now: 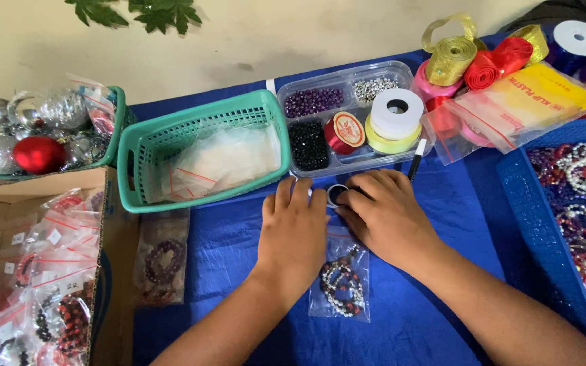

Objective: The recorder is writing labels on tags and adhering them to packaged bead bracelets.

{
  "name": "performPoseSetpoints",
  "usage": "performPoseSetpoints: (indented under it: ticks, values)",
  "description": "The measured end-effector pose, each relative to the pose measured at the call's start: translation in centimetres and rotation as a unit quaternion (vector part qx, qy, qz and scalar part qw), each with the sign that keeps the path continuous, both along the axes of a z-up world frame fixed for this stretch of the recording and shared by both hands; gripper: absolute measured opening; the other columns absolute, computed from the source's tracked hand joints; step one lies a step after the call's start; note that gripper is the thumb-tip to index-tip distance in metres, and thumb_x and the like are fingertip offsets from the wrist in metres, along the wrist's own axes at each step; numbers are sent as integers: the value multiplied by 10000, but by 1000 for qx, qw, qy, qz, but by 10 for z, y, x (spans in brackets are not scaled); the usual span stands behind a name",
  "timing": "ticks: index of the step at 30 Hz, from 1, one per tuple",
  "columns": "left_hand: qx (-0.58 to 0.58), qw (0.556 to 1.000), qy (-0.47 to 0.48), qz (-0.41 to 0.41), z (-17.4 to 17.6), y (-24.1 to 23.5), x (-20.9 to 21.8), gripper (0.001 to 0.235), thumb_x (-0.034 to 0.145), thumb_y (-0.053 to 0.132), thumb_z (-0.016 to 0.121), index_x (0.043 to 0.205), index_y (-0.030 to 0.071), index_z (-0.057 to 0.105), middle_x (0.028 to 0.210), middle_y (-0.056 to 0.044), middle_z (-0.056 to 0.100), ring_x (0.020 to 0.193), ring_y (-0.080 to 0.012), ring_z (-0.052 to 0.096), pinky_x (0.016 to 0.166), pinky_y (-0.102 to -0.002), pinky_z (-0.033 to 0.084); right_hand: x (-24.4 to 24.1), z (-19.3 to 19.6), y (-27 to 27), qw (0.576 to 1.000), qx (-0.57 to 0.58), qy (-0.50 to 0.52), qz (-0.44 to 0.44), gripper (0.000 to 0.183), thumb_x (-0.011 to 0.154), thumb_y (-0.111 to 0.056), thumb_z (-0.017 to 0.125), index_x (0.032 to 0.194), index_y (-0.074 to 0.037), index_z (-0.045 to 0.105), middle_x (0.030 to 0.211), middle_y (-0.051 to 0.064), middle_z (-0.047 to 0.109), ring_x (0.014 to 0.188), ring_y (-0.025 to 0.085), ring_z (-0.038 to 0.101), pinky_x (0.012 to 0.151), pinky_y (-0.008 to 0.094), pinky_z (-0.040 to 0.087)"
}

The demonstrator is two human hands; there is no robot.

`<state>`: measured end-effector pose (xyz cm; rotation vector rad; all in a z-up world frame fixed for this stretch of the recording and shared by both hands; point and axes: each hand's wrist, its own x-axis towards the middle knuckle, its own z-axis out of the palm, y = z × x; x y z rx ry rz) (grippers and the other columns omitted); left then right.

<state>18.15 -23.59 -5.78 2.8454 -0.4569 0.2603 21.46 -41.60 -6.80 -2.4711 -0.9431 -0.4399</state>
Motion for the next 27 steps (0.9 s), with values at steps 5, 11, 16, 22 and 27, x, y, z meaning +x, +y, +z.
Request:
performPoseSetpoints:
  ticks: [5, 11, 16, 22, 27]
  values:
    - [8, 998, -55, -32, -2, 5, 6, 293, 833, 216, 708, 1076, 58, 664, 1259, -125, 602, 1296, -338, 492, 1023, -497, 394, 3, 0, -2, 1000, -8, 19, -8, 239, 810, -222, 770, 1006, -99, 714, 1070, 74, 635, 1124, 283, 598, 971, 481, 404]
    - [-41, 991, -117, -44, -21, 15, 5, 228, 874, 218, 701, 1082, 124, 693, 1120, -39, 646, 1236, -289, 537, 1012, -481, 386, 2, -3, -5, 1000, -6, 23, 6, 246, 800, -183, 717, 1027, -89, 713, 1133, 95, 643, 1137, 297, 589, 1028, 510, 376]
    - [-76, 990, -108, -55, -21, 20, 6, 151, 869, 214, 703, 1004, 149, 720, 1058, -7, 656, 1153, -256, 563, 988, -464, 380, 2, -4, -4, 1000, -6, 21, 6, 232, 835, -182, 708, 1052, -99, 709, 1143, 79, 650, 1136, 283, 599, 1072, 523, 360]
    - [-134, 986, -79, -65, -22, 22, 8, 83, 881, 162, 697, 956, 160, 731, 1028, 23, 678, 1135, -219, 576, 942, -415, 380, 1, -1, -3, 999, 39, 12, -26, 285, 840, -185, 740, 1109, -100, 698, 1122, 107, 661, 1085, 320, 596, 959, 472, 422]
    - [-175, 980, -70, -67, -22, 23, 9, 125, 855, 118, 714, 972, 156, 736, 1014, 17, 676, 1099, -207, 594, 909, -394, 375, -1, -2, -3, 999, 40, 23, -14, 278, 820, -214, 784, 1038, -90, 663, 1013, 68, 706, 1044, 289, 650, 955, 472, 424]
